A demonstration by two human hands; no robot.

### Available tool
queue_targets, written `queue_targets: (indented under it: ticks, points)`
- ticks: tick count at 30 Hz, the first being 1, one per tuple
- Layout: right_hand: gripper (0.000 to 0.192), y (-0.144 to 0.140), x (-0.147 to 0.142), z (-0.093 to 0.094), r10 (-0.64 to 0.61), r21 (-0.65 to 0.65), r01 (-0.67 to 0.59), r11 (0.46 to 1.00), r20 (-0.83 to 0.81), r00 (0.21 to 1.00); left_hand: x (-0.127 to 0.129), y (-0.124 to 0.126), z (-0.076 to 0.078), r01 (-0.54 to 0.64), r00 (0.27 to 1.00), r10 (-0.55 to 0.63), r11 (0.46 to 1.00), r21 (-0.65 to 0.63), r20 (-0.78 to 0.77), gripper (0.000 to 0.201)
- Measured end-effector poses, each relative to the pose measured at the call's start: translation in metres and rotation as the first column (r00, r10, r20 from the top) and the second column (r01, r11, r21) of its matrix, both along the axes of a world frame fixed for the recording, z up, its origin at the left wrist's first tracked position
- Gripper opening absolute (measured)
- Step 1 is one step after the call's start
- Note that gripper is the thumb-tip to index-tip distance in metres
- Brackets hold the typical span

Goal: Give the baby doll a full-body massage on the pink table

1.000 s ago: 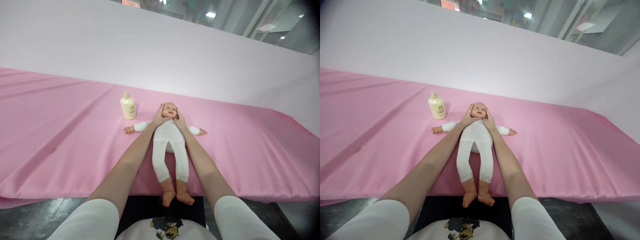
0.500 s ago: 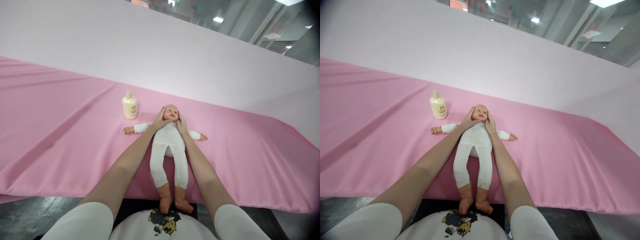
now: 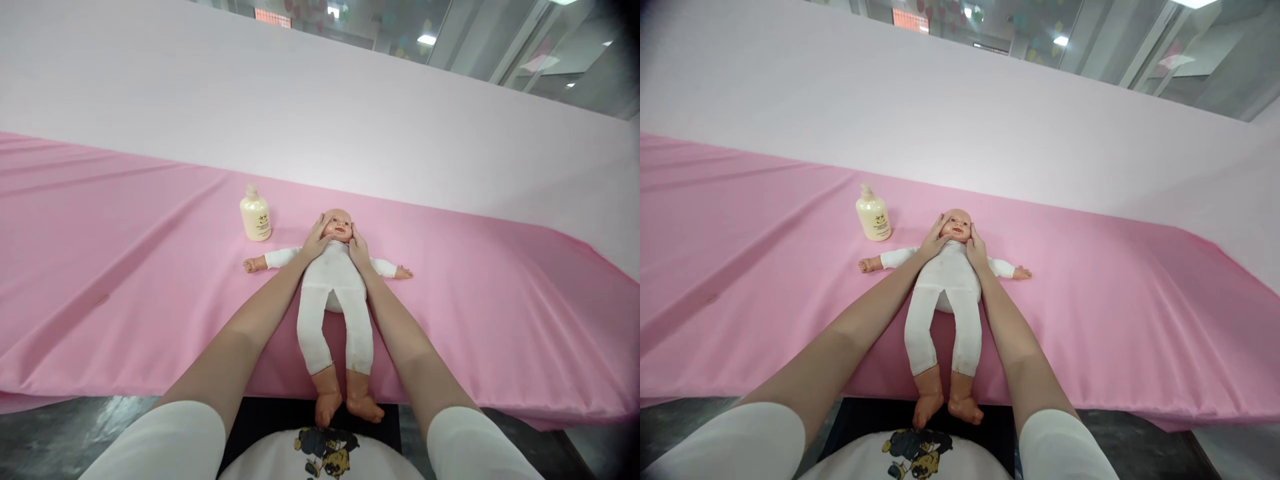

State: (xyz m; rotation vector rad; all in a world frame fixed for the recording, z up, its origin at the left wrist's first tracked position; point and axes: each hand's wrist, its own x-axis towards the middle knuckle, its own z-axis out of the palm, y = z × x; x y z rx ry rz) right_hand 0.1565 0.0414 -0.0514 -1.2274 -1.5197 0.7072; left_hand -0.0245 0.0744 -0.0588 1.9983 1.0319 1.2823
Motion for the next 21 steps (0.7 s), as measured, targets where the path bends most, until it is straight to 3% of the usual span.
queue_targets:
  ticks: [6, 12, 14, 18, 21]
  points:
    - [0.077, -0.004, -0.002, 0.002, -0.017, -0.032, 0.018, 0.999, 0.033, 0.999, 0.0, 0.0, -0.001, 0.001, 0.999, -0.003, 0.999, 0.047, 0.041, 0.072]
    - [0.099, -0.005, -0.003, 0.006, 0.077, -0.107, -0.083, 0.991, -0.058, 0.995, 0.0, -0.004, 0.003, -0.034, 0.981, 0.047, 0.997, -0.072, 0.187, 0.063]
    - [0.103, -0.006, -0.002, 0.009, 0.109, -0.122, -0.119, 0.985, -0.089, 0.99, 0.001, -0.004, 0.003, -0.038, 0.984, 0.055, 0.994, -0.105, 0.167, 0.071]
    - [0.105, -0.007, 0.001, 0.013, 0.113, -0.155, -0.129, 0.979, -0.108, 0.988, 0.004, -0.003, 0.004, -0.065, 0.99, 0.087, 0.98, -0.19, 0.112, 0.104]
    - [0.103, -0.007, 0.003, 0.015, 0.086, -0.159, -0.096, 0.983, -0.072, 0.994, 0.003, -0.005, 0.009, -0.051, 0.995, 0.069, 0.975, -0.219, 0.077, 0.098]
